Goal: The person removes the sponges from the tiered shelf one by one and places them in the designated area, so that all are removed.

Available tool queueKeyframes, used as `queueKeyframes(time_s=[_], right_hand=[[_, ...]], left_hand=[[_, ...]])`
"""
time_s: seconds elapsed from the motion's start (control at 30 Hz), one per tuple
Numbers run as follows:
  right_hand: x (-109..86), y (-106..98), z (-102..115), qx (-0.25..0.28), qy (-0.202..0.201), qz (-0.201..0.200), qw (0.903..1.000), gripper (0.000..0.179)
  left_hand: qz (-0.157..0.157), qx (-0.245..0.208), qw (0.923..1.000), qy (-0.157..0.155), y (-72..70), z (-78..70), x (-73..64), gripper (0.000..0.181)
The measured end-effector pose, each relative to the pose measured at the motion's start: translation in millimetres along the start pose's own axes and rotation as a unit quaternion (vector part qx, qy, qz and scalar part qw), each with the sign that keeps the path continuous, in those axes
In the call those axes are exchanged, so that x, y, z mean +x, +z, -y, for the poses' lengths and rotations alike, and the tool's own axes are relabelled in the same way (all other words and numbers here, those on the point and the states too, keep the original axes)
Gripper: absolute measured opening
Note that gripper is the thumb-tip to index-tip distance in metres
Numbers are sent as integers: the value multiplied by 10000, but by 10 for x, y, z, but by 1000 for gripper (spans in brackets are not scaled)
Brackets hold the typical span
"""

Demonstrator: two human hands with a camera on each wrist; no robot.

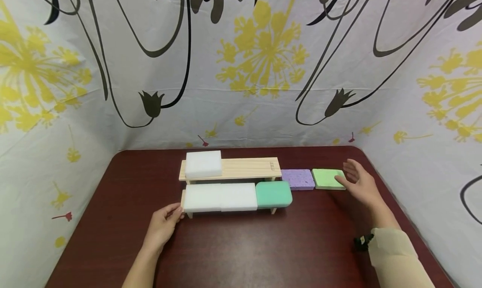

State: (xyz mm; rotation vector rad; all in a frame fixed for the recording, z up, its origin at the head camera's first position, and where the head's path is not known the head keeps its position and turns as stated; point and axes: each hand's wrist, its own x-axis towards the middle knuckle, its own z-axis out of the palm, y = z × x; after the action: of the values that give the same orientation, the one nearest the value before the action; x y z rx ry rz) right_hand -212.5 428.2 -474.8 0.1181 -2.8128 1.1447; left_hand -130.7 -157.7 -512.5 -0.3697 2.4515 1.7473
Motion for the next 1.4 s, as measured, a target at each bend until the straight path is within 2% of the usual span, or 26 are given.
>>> queueKeyframes(time_s=[0.13, 0.37, 0.6, 0.8, 1.07, 1.27, 1.4], right_hand=[[6, 0, 128, 208, -153, -121, 9996, 84], [-1, 31, 279, 423, -349, -91, 9985, 79], [-13, 45, 414, 391, -577, -169, 9974, 68], [-15, 55, 560, 384, -730, -234, 9963, 66], [41, 135, 712, 562, -1157, -397, 9909, 63], [71, 201, 828, 613, -1448, -415, 9867, 64], [83, 255, 918, 604, -1502, -378, 9861, 63]], left_hand=[[10, -13, 10000, 21, -2, -1, -4, 36], [15, -41, 10000, 86, 0, -5, -8, 36], [26, 8, 10000, 64, -7, 14, -3, 36], [23, 4, 10000, 26, -2, 8, 5, 35], [51, -3, 9999, 103, -7, 2, -8, 36], [71, -80, 9998, 151, -9, 3, -14, 36], [91, -101, 9998, 176, -19, 5, -13, 37]])
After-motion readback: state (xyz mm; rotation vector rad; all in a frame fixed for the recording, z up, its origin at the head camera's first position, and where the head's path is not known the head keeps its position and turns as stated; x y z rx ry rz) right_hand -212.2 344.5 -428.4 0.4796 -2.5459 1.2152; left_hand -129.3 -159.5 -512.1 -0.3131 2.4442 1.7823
